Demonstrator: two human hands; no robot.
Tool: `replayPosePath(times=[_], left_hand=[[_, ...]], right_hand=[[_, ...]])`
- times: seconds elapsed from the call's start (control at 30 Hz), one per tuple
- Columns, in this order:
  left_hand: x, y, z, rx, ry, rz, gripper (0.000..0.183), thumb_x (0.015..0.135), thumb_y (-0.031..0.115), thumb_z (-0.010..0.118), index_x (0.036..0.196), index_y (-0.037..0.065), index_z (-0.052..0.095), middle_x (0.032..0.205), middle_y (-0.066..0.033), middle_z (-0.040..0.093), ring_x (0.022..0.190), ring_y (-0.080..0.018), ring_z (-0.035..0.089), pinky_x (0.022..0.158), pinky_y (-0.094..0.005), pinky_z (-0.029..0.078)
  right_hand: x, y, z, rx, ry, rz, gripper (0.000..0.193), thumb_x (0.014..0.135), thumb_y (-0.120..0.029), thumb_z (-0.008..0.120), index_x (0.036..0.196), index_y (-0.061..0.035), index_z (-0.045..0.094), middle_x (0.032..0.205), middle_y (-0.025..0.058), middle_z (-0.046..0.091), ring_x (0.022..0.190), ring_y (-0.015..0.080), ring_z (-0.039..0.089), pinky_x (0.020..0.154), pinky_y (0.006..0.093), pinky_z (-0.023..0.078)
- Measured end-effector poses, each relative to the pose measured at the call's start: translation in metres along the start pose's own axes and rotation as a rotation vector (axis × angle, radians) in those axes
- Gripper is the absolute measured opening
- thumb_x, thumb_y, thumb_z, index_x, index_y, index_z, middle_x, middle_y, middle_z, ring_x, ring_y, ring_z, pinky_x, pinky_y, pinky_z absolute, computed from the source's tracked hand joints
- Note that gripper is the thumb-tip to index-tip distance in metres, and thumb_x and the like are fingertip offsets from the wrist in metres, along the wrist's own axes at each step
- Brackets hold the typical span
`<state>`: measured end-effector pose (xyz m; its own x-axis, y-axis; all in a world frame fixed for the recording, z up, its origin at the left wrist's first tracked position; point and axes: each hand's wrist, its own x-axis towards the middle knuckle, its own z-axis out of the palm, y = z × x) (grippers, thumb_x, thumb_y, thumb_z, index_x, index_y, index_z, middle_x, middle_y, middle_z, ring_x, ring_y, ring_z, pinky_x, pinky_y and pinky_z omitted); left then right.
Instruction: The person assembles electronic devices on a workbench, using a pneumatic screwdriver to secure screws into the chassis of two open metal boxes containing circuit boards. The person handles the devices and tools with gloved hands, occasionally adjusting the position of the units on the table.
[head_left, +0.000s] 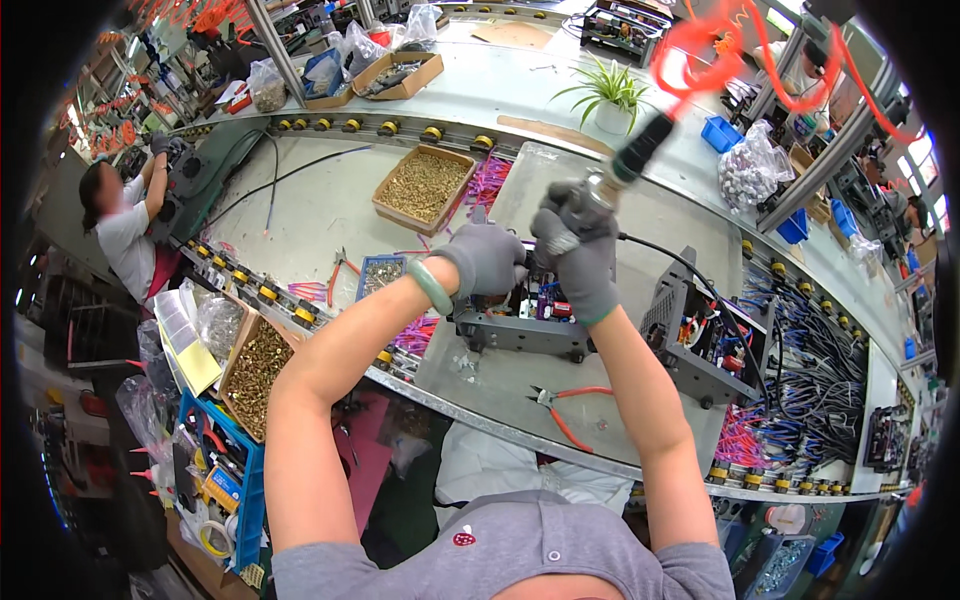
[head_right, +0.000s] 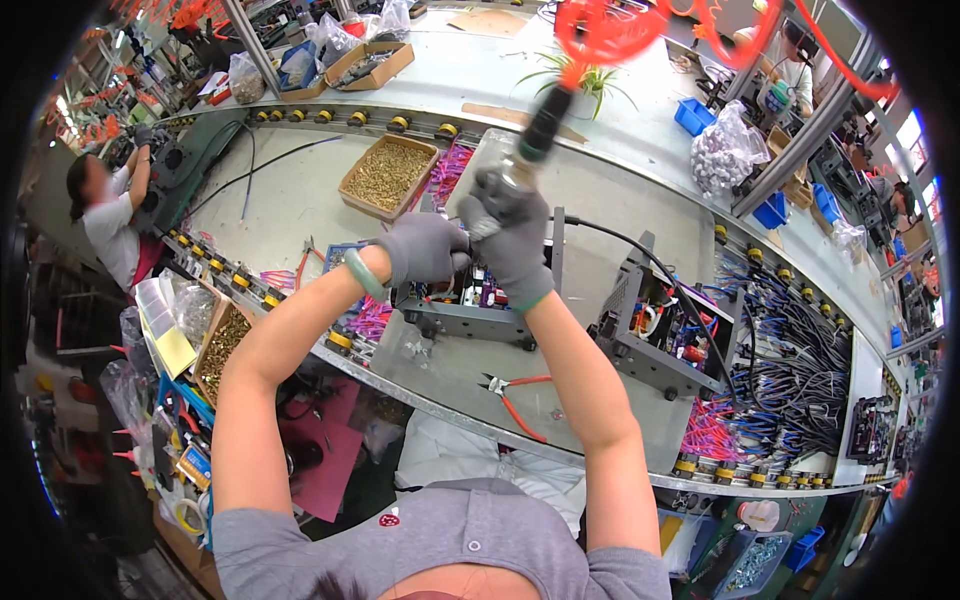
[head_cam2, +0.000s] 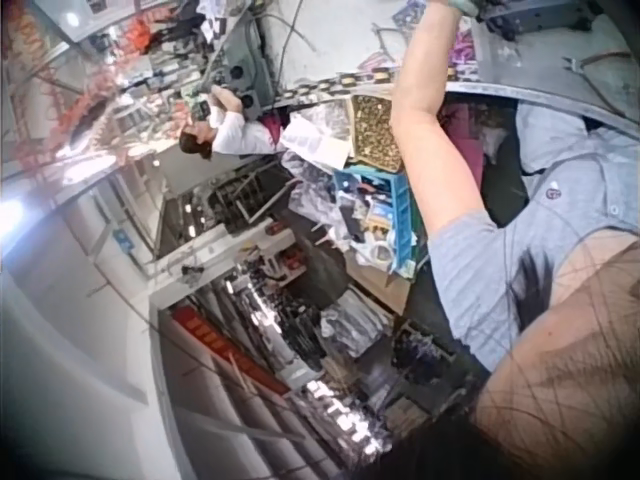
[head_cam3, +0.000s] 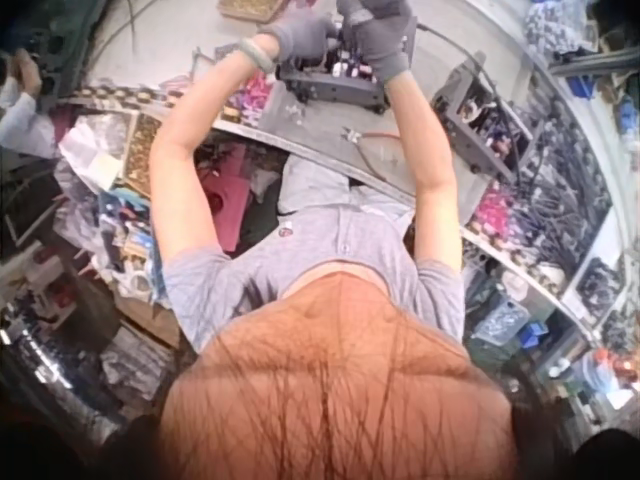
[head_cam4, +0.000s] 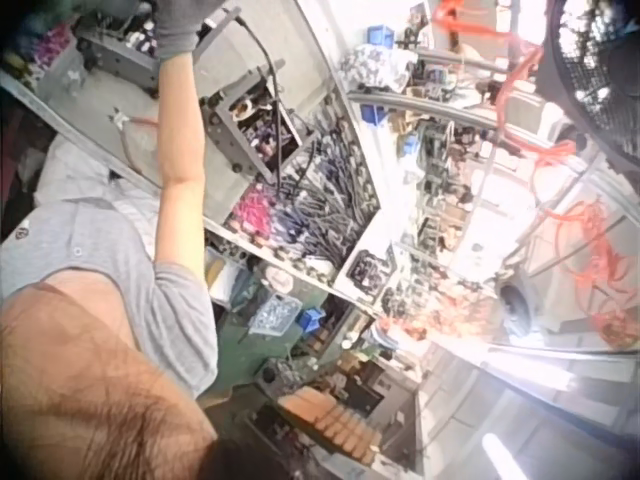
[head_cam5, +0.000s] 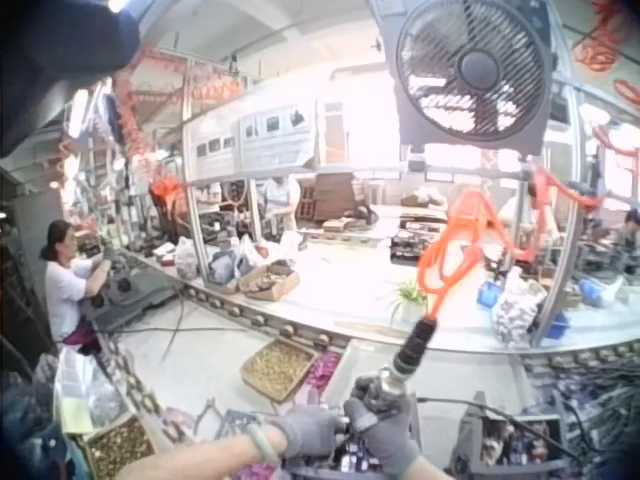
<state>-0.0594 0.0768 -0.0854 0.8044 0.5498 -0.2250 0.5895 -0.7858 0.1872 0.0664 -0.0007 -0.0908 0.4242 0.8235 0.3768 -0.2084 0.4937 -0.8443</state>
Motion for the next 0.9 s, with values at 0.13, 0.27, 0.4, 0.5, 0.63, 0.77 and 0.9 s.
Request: replayPosePath(times=[0.13,0.27,0.4,0.5,0.63,0.77,0.9], left_hand=[[-0.024,0.004,0.018,-0.18,0.292,-0.113,0.027,0.087,0.036,0.058,0.1,0.015,0.07,0.091,-0.0145,0.069,0.09,-0.0349,0.066,0.08,-0.0447,0.051],[-0.05,-0.028,0.021,-1.326,0.57,-0.392,0.018,0.092,0.021,0.052,0.099,0.009,0.064,0.073,-0.0027,0.059,0.06,-0.0154,0.055,0.053,-0.0299,0.046],[-0.089,-0.044,0.048,-2.068,0.625,-0.362,0.017,0.093,0.02,0.051,0.105,0.009,0.056,0.069,0.0037,0.048,0.055,-0.005,0.039,0.044,-0.0182,0.032],[-0.128,-0.001,0.067,-2.165,0.51,-0.254,0.012,0.095,0.018,0.045,0.1,0.009,0.052,0.068,0.0022,0.047,0.05,-0.0047,0.037,0.04,-0.0188,0.028],[-0.157,0.053,0.105,-2.084,0.357,-0.216,0.02,0.1,0.022,0.041,0.103,0.007,0.053,0.072,-0.0003,0.051,0.046,-0.0041,0.035,0.04,-0.0187,0.025],[-0.147,0.102,0.126,-2.148,0.185,-0.323,0.025,0.102,0.022,0.041,0.113,0.003,0.052,0.077,-0.0025,0.055,0.054,-0.0051,0.042,0.043,-0.0185,0.028],[-0.131,0.127,0.117,-2.103,0.211,-0.202,0.028,0.102,0.024,0.043,0.118,0.003,0.051,0.079,-0.001,0.052,0.057,-0.003,0.04,0.045,-0.0173,0.029]], right_hand=[[0.019,0.01,0.014,-0.211,-0.088,-0.025,0.027,0.077,-0.002,0.073,0.1,-0.0026,0.058,0.083,0.0,0.061,0.073,0.0071,0.057,0.065,0.0242,0.048],[0.019,0.009,0.015,-0.281,-0.159,0.007,0.025,0.079,-0.005,0.073,0.098,-0.0026,0.057,0.083,-0.0007,0.059,0.074,0.0067,0.055,0.068,0.0252,0.048],[0.016,0.005,0.009,-0.161,-0.255,0.018,0.024,0.079,-0.003,0.071,0.099,-0.0019,0.058,0.084,-0.0002,0.058,0.074,0.0076,0.053,0.069,0.0249,0.047],[0.023,0.01,-0.001,-0.116,-0.231,0.006,0.028,0.081,-0.003,0.069,0.107,-0.0011,0.059,0.086,0.0034,0.061,0.071,0.0106,0.058,0.063,0.0254,0.05],[-0.003,-0.047,0.007,0.022,-0.16,-0.027,0.033,0.081,0.001,0.066,0.111,-0.0056,0.057,0.091,0.0053,0.059,0.072,0.0114,0.06,0.055,0.0232,0.048],[-0.065,-0.101,-0.004,0.093,-0.062,0.013,0.041,0.082,-0.006,0.068,0.119,-0.0114,0.051,0.095,0.0056,0.054,0.074,0.0168,0.058,0.056,0.0319,0.049],[-0.116,-0.096,-0.028,0.275,-0.109,-0.206,0.049,0.08,-0.024,0.078,0.12,-0.0101,0.052,0.094,0.0064,0.055,0.075,0.02,0.059,0.058,0.0359,0.05]])
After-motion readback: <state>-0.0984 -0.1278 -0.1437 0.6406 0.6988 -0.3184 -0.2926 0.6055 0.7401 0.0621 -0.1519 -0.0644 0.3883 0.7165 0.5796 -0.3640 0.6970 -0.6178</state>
